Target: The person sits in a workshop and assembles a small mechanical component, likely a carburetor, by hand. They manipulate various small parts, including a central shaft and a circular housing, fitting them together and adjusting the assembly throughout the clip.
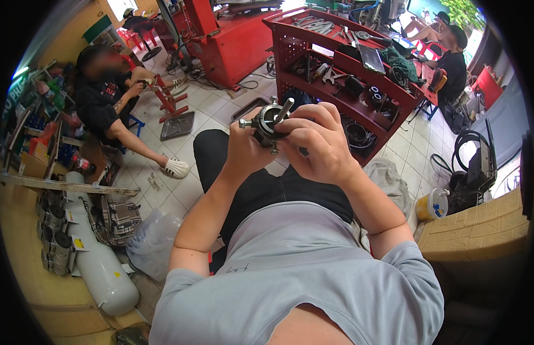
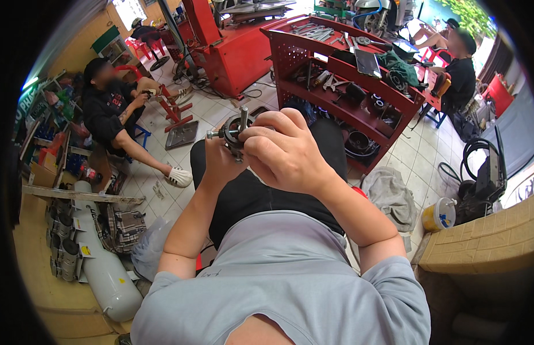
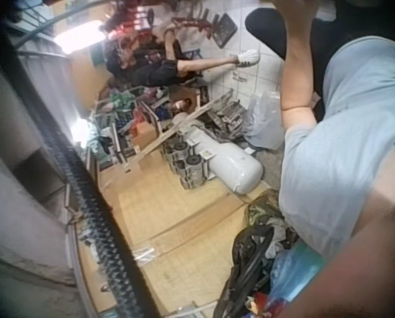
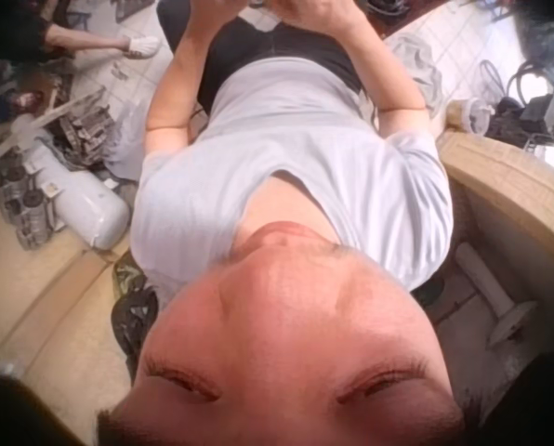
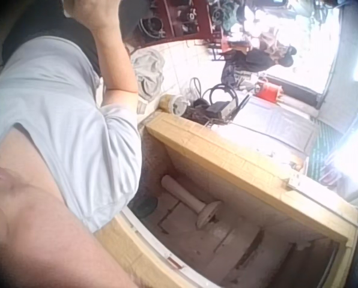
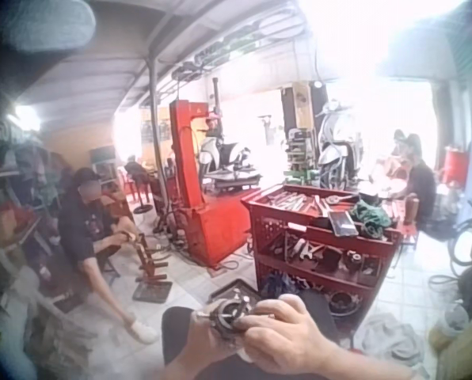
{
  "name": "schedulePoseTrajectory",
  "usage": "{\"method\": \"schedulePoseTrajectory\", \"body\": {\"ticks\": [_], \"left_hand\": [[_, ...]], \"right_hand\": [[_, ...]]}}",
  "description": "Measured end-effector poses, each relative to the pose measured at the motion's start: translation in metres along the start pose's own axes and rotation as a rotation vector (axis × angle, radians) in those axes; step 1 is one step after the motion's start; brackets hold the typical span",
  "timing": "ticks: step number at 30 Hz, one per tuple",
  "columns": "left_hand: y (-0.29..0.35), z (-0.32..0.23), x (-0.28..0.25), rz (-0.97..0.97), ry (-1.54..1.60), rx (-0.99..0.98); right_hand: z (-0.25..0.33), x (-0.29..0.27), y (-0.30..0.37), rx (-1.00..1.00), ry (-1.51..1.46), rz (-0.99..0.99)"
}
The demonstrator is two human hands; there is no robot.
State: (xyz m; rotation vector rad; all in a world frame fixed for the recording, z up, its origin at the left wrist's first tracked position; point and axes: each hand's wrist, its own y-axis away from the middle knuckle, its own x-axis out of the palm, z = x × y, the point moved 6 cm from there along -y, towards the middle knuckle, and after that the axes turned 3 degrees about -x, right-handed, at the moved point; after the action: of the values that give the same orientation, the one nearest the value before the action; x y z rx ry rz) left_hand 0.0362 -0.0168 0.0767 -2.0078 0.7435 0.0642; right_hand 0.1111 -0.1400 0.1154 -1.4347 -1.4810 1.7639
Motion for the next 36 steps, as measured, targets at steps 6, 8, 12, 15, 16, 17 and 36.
{"method": "schedulePoseTrajectory", "body": {"ticks": [6,8,12,15,16,17,36], "left_hand": [[0.001,0.002,0.007,0.061,-0.003,-0.004],[0.002,0.006,0.01,0.061,-0.024,0.008],[0.0,0.007,0.008,0.052,-0.068,-0.02],[-0.001,0.006,0.004,0.059,-0.096,-0.052],[-0.001,0.006,0.004,0.052,-0.105,-0.003],[-0.002,0.005,0.002,0.062,-0.128,0.033],[-0.003,-0.004,0.001,0.115,-0.319,0.227]], "right_hand": [[0.003,-0.001,0.001,0.007,0.181,0.153],[0.004,-0.002,0.0,0.028,0.253,0.18],[0.008,-0.002,-0.006,0.055,0.34,0.213],[0.0,-0.015,-0.01,0.089,0.27,0.118],[-0.003,-0.024,-0.014,0.101,0.223,0.065],[-0.007,-0.029,-0.016,0.139,0.156,0.077],[-0.029,-0.022,-0.002,0.37,-0.219,0.446]]}}
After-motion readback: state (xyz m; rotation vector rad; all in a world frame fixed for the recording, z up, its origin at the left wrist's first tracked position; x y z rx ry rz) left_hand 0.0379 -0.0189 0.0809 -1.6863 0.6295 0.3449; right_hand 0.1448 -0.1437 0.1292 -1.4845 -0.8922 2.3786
